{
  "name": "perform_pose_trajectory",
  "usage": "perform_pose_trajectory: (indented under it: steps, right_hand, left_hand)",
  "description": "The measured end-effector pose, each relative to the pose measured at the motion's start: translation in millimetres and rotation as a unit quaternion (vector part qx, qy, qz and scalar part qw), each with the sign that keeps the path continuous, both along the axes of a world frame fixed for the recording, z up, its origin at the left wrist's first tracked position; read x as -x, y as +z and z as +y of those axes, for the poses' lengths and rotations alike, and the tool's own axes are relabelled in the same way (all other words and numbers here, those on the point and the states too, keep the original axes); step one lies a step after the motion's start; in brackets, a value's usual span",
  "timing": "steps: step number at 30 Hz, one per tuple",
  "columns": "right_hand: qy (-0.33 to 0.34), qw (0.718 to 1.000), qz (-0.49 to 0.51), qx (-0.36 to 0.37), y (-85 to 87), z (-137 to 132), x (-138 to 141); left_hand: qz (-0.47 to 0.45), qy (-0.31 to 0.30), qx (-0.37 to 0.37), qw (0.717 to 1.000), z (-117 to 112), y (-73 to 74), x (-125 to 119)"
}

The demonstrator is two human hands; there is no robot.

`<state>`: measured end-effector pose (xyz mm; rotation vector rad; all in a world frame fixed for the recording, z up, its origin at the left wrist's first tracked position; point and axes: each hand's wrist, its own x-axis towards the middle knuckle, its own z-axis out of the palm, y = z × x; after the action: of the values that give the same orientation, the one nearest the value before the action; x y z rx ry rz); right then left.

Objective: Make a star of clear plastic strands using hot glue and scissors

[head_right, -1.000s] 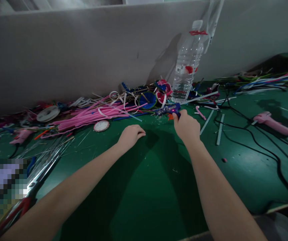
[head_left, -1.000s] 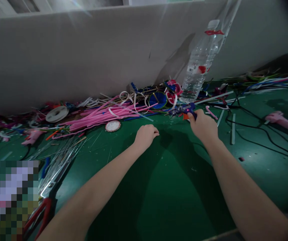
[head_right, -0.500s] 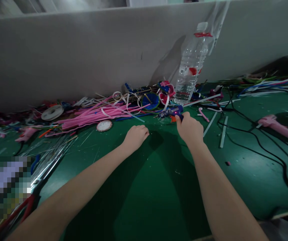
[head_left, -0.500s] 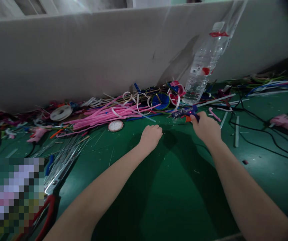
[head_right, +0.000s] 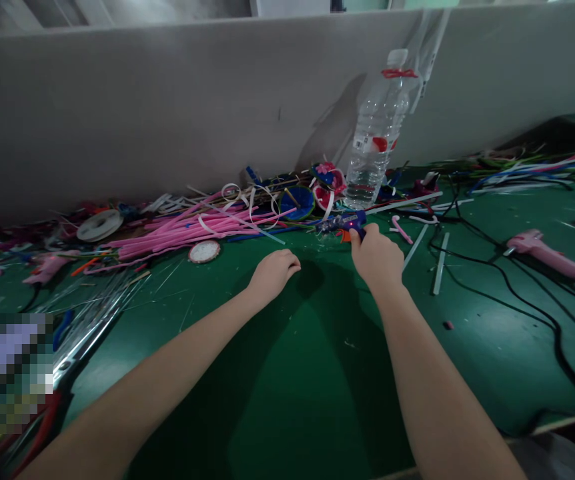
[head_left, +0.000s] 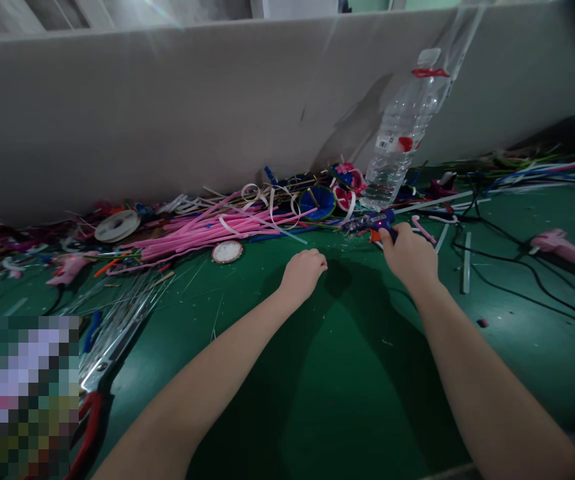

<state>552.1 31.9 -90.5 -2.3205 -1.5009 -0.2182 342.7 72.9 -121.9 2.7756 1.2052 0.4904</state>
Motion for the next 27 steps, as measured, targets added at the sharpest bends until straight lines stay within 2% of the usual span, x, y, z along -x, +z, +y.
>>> perform_pose_trajectory:
  steps: [2,4,7,9,12,15,18,22,25,27]
  right_hand:
    - [-0.001,1.000,0.006,0.003,0.0,0,-1]
    - [-0.004,1.000,0.010,0.008,0.7,0,-1]
    - [-0.010,1.000,0.013,0.016,2.6,0,0]
    - [-0.007,1.000,0.017,0.023,3.9,0,3]
    - [0.009,0.999,0.018,0.031,4.9,-1,8]
    - [0.016,0.999,0.015,0.044,4.6,0,12]
    - [0.024,0.998,0.010,0.059,3.9,0,14]
    - [0.067,0.997,-0.017,0.019,0.3,2,16]
    - [0.132,0.989,-0.052,-0.028,-4.4,5,17]
    - [0.164,0.984,-0.061,-0.022,-6.4,7,20]
  left_hand:
    - [-0.003,0.005,-0.006,1.000,0,4.6,5]
    - [-0.009,0.019,-0.016,1.000,6,12.5,20]
    - [-0.024,0.081,-0.038,0.996,23,25.6,62]
    - [-0.027,0.152,-0.052,0.987,36,30.7,95]
    - [-0.018,0.215,-0.057,0.975,51,30.7,133]
    - [-0.010,0.259,-0.062,0.964,53,27.6,152]
    - [-0.009,0.294,-0.069,0.953,39,28.8,156]
    - [0.016,0.270,-0.038,0.962,-5,35.4,158]
    - [0.099,0.309,0.025,0.946,-40,37.1,165]
    - [0.143,0.323,0.060,0.933,-57,35.0,171]
